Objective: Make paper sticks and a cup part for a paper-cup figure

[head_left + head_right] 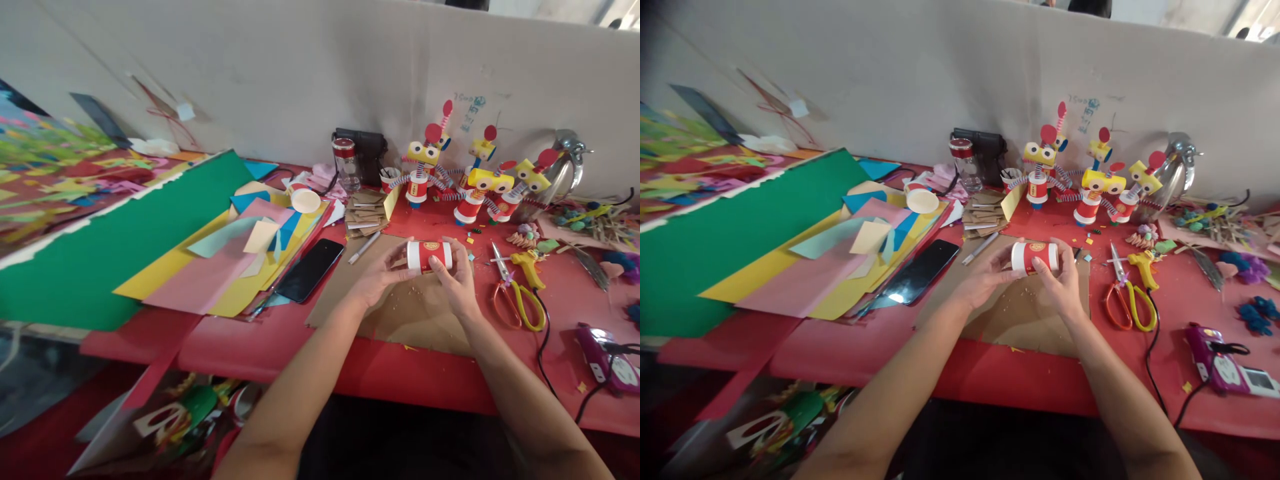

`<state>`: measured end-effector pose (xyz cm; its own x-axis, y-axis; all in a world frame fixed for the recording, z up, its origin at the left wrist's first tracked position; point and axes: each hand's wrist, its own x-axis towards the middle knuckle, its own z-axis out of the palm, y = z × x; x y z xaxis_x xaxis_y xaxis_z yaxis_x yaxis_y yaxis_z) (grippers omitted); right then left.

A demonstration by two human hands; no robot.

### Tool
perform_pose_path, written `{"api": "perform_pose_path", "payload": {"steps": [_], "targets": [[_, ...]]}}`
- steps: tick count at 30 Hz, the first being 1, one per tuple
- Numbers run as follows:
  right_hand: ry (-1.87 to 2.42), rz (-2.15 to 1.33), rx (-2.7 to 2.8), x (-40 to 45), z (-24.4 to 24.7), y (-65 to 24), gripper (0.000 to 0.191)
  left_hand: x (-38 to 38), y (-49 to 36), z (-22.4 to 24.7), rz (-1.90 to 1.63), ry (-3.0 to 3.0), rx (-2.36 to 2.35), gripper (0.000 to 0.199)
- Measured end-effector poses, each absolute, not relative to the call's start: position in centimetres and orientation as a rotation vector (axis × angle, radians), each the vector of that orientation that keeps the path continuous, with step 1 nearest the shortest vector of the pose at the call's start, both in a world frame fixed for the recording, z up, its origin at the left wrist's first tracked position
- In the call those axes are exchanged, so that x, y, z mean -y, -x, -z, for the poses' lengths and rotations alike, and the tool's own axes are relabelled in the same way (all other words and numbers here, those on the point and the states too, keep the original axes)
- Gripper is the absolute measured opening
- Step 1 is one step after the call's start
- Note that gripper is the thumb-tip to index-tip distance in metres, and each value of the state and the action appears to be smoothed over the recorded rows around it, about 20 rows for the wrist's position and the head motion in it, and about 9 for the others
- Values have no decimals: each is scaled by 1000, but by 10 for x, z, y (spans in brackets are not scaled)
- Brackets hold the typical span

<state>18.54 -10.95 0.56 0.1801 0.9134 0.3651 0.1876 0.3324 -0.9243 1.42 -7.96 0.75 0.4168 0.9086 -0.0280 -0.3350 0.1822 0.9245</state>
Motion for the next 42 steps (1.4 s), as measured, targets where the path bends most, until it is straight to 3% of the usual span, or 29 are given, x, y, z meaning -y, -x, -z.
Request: {"api": "perform_pose_path", "payload": {"steps": [14, 29, 34, 39, 42], "targets": [[1039, -812, 1275, 113, -13, -182, 49, 82, -16, -10, -1077, -1021, -698, 67], [986, -930, 1270, 115, -9, -181, 40, 79, -13, -3, -1105, -1153, -679, 74], [959, -994, 1193, 113, -7, -180, 41, 81, -11, -5, -1079, -1195, -642, 90], [932, -1027, 1232, 112, -7, -182, 43, 79, -11, -4, -1107, -1170, -640, 69], [937, -1024, 1269, 112, -8, -183, 42, 78, -10, -3, -1100, -1158, -661, 70]]}}
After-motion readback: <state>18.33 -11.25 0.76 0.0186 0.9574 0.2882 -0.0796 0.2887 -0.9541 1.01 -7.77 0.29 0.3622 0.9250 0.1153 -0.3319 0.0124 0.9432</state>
